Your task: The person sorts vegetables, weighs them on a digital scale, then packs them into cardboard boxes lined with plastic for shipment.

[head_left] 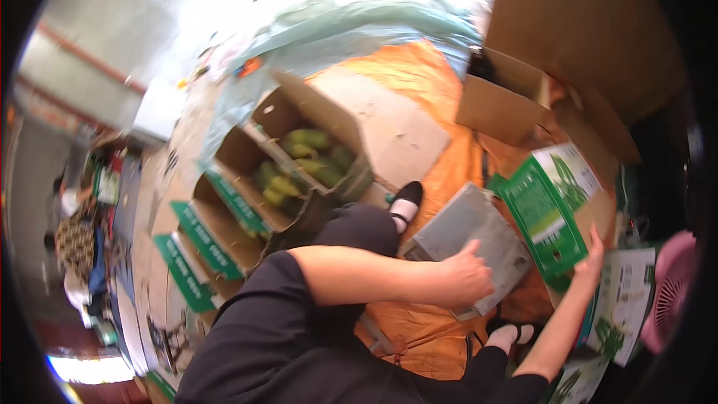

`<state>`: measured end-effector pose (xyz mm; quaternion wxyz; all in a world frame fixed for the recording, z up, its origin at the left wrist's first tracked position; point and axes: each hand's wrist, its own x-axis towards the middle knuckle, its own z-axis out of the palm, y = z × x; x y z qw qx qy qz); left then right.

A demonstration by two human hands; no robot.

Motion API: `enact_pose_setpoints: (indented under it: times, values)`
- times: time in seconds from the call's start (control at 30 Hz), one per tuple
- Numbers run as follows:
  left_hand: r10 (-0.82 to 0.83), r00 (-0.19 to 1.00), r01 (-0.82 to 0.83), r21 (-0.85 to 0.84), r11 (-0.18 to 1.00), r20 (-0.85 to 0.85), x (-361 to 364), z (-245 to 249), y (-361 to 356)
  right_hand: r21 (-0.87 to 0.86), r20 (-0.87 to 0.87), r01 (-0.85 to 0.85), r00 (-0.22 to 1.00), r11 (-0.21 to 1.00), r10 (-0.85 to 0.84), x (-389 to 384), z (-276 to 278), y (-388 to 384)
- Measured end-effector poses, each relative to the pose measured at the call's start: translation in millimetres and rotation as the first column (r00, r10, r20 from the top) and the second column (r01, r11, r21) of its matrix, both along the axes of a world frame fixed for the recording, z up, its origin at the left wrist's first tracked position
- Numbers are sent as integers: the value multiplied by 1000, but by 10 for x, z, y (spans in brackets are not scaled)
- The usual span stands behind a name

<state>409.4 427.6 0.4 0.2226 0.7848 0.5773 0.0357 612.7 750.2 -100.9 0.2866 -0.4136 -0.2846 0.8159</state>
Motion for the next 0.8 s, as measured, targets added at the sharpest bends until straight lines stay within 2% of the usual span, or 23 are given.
enact_pose_setpoints:
  times: [0.03,0.13,0.2,0.23,0.27,0.33,0.37,0.43,0.5,0.53,0.57,0.6,0.63,0.7,0.73,0.77,0.8]
  values:
    - [0,1000,0,14,1000,9,-14,5,7,23,2,-53,999,998,53,27,117,-77]
    - [43,999,-43,-20,999,4,-8,5,39,269,240,-34,970,962,-33,-37,603,-532]
    - [54,993,-63,85,994,109,-12,-52,51,419,326,-86,943,904,-62,-31,781,-786]
    - [76,991,-86,88,992,109,-14,-70,58,492,366,-121,927,862,-79,-18,851,-918]
    - [81,989,-92,90,992,120,-16,-85,69,495,368,-137,928,858,-63,-4,934,-1066]
    - [109,987,-125,148,981,117,-33,-91,43,557,536,-381,844,738,31,-5,1122,-1417]
    - [118,986,-136,152,979,120,-60,-93,28,559,538,-390,842,731,37,66,1084,-1504]
    - [108,983,-130,148,980,150,-111,-85,-8,514,708,-628,695,584,123,197,966,-1684]
    - [101,980,-124,130,984,169,-189,-10,-43,433,753,-773,593,465,284,201,988,-1884]
    - [129,986,-140,106,984,110,-215,10,-56,494,734,-750,631,439,251,100,1059,-2112]
    - [138,989,-143,83,986,59,-207,21,-55,513,737,-756,631,406,243,185,896,-2137]
    - [133,990,-136,67,988,57,-233,36,-58,477,801,-819,554,318,228,159,940,-2223]
    - [82,992,-89,68,994,98,-275,76,-78,469,871,-873,482,134,95,176,907,-2278]
    - [127,990,-126,-11,992,56,-350,128,-115,346,938,-936,347,65,1,195,817,-2316]
    - [150,988,-150,-33,988,21,-337,121,-124,331,943,-942,332,62,4,203,824,-2324]
    - [163,986,-161,-63,985,24,-370,170,-145,365,929,-930,362,30,-71,308,676,-2282]
    - [164,986,-163,-49,985,15,-365,110,-139,350,934,-935,344,54,-96,304,737,-2307]
